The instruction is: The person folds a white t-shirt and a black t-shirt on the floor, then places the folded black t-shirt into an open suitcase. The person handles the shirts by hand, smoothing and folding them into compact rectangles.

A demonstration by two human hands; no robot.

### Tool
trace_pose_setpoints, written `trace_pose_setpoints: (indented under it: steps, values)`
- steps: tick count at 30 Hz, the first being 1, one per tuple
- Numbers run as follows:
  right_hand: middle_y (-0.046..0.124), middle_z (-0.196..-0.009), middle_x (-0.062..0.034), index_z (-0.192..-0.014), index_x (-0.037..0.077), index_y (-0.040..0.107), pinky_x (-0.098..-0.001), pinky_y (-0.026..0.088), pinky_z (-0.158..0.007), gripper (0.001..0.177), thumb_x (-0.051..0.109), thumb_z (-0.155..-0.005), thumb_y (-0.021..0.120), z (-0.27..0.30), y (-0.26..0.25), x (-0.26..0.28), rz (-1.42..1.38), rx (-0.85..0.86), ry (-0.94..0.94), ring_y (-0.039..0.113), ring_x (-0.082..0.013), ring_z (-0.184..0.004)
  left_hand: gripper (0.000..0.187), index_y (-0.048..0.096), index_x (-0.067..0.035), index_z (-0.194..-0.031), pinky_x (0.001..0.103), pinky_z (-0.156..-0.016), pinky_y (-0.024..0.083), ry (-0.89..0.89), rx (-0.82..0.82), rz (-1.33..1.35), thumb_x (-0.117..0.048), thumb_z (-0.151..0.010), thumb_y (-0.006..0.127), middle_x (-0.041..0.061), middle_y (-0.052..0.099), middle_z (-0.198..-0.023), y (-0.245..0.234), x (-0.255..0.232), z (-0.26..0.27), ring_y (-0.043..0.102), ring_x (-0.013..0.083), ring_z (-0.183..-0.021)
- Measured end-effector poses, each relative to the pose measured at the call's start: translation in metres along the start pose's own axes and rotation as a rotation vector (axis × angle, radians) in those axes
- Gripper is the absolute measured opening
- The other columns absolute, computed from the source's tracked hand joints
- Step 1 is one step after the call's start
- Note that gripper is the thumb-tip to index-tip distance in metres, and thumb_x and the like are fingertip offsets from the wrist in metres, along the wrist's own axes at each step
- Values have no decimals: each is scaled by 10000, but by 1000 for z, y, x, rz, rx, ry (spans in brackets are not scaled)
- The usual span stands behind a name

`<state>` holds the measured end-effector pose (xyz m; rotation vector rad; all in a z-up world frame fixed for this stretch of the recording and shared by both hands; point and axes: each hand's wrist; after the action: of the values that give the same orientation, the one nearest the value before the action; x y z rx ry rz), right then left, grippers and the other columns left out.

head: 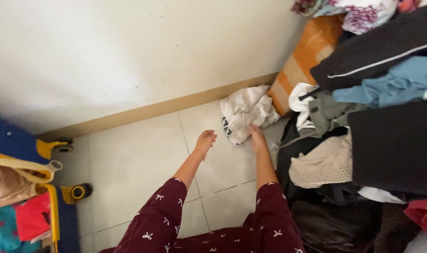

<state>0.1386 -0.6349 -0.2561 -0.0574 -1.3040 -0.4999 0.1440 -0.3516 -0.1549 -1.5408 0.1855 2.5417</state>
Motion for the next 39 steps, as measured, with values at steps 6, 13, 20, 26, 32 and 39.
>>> trace_pose_setpoints:
  steps: [6, 13, 20, 26, 32, 39]
  values:
    - [693, -1187, -65, -1194, -10, 681, -287, 460, -993, 285, 40, -918, 627, 95, 104, 165, -228, 210, -156, 608, -181, -1145, 559, 604, -120, -1343, 344, -806, 517, 82, -55, 83, -300, -827, 719, 39, 663, -1208, -47, -5, 7, 623, 160, -981]
    - [692, -967, -48, -976, 7, 705, -266, 488, -835, 192, -29, -796, 647, 226, 175, 296, -178, 577, -168, 627, -148, -907, 868, 299, -199, -1593, 414, -942, 436, 68, -173, 224, -534, -878, 657, 63, 463, -1525, -113, -86, 114, 463, 255, -1312]
    - [655, -800, -11, -868, 27, 734, -270, 420, -666, 147, -1, -766, 631, 302, 235, 321, 458, 552, -256, 557, -122, -749, 893, 370, -117, -1588, 458, -1109, 424, 40, 375, 446, -366, -826, 765, 266, 494, -1544, -178, -93, 213, 431, 439, -1423]
    - [725, -786, -12, -803, 56, 744, -282, 510, -698, 149, 44, -761, 602, 349, 285, 306, 806, 622, -552, 655, -103, -758, 945, 433, -196, -1537, 431, -1141, 344, 523, 149, -144, -193, -662, 788, 70, 391, -1634, -196, -163, 294, 322, 274, -1507]
    - [680, -755, -55, -828, 55, 716, -315, 483, -688, 122, 57, -789, 601, 407, 316, 335, 769, 772, -459, 602, -133, -739, 597, 706, -138, -1253, 414, -1071, 394, 670, 132, -686, -270, -696, 878, 107, 586, -1360, -195, -190, 330, 507, 272, -1256]
    - [734, -839, -86, -978, 68, 715, -344, 515, -690, 401, 188, -606, 808, 386, 301, 325, 1121, 884, -325, 660, -200, -757, 292, 720, -46, -992, 253, -744, 498, 561, 134, -405, -200, -789, 863, 11, 695, -887, -233, -216, 354, 602, 79, -808]
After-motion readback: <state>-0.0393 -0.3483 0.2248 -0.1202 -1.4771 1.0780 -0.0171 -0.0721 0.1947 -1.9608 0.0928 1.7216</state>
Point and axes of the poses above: each hand's wrist, its own z-axis away from the middle knuckle, its own y-axis out of the palm, x = y × z
